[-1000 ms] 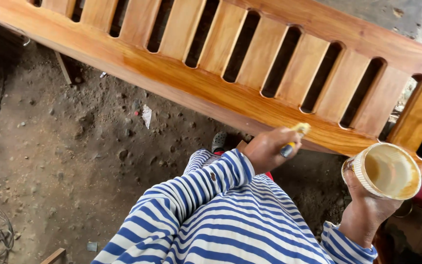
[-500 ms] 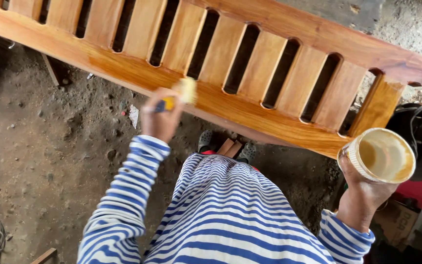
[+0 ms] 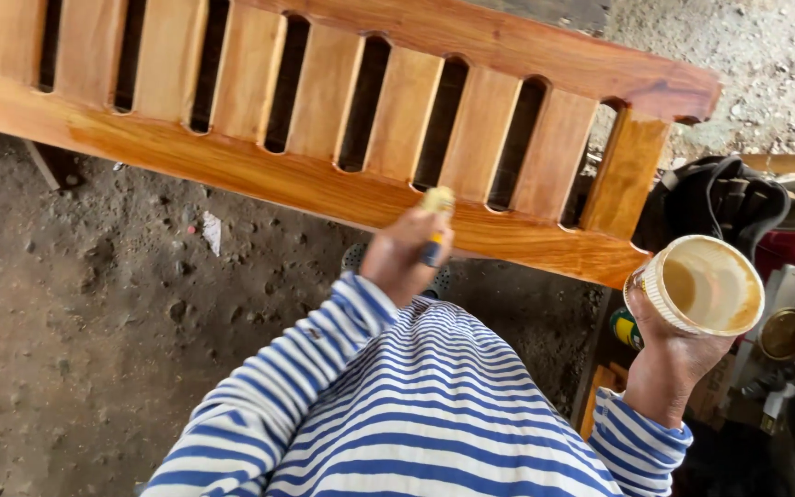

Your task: The person applies a clear varnish to a wooden slatted bench using a paintbrush. They dip the brush into a container of varnish and systematically coat the top surface and edges of the bench.

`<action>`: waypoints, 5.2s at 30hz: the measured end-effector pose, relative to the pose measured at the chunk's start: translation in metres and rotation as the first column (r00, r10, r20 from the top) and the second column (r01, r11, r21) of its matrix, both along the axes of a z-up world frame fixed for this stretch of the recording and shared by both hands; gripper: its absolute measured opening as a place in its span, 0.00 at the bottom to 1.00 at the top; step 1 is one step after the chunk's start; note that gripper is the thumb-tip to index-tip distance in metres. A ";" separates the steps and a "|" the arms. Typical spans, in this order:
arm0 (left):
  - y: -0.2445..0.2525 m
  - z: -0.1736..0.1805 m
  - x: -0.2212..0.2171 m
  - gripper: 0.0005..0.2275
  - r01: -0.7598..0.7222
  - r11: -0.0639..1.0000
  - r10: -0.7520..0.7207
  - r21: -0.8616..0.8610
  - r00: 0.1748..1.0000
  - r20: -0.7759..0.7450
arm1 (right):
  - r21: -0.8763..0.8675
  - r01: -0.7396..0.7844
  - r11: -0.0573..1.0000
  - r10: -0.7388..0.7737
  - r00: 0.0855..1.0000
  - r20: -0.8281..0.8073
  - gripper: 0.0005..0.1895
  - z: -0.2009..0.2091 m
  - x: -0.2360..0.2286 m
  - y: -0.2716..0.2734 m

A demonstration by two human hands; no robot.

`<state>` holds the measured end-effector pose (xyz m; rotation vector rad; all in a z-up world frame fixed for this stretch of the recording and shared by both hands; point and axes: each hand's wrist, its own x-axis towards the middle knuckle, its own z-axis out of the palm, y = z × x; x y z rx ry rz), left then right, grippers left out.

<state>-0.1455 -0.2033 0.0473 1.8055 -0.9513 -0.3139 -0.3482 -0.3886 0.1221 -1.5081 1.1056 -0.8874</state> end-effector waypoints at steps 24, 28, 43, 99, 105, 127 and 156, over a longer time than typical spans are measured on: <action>-0.027 -0.040 -0.042 0.03 -0.131 0.986 0.068 -0.103 0.880 -0.469 | 0.015 0.093 0.996 -0.093 0.995 -0.035 0.35 -0.015 -0.062 -0.038; 0.026 -0.011 0.000 0.03 -0.256 0.958 0.229 0.125 0.953 0.199 | 0.044 0.063 0.997 -0.064 0.998 0.017 0.35 -0.011 -0.055 -0.039; -0.184 -0.019 -0.143 0.03 0.213 0.962 -0.271 -0.169 0.770 -0.578 | -0.017 0.273 0.962 -0.273 0.962 -0.005 0.39 -0.031 -0.111 -0.025; 0.000 -0.013 0.019 0.03 -0.364 0.925 0.362 -0.107 0.931 -0.042 | -0.008 -0.188 0.982 0.189 0.980 0.067 0.37 -0.025 -0.026 -0.012; 0.000 -0.039 0.036 0.03 -0.291 0.954 0.299 0.070 0.940 -0.166 | 0.009 -0.147 0.989 0.147 0.989 0.028 0.36 -0.019 -0.003 0.016; 0.114 0.008 0.122 0.04 -0.186 0.982 0.171 -0.007 0.916 -0.363 | 0.039 -0.148 0.988 0.146 0.988 0.051 0.33 -0.017 0.124 0.122; 0.187 -0.010 0.217 0.03 -0.228 0.923 0.175 0.311 0.966 0.188 | -0.074 -0.242 0.967 0.244 0.969 0.023 0.46 -0.002 0.173 0.202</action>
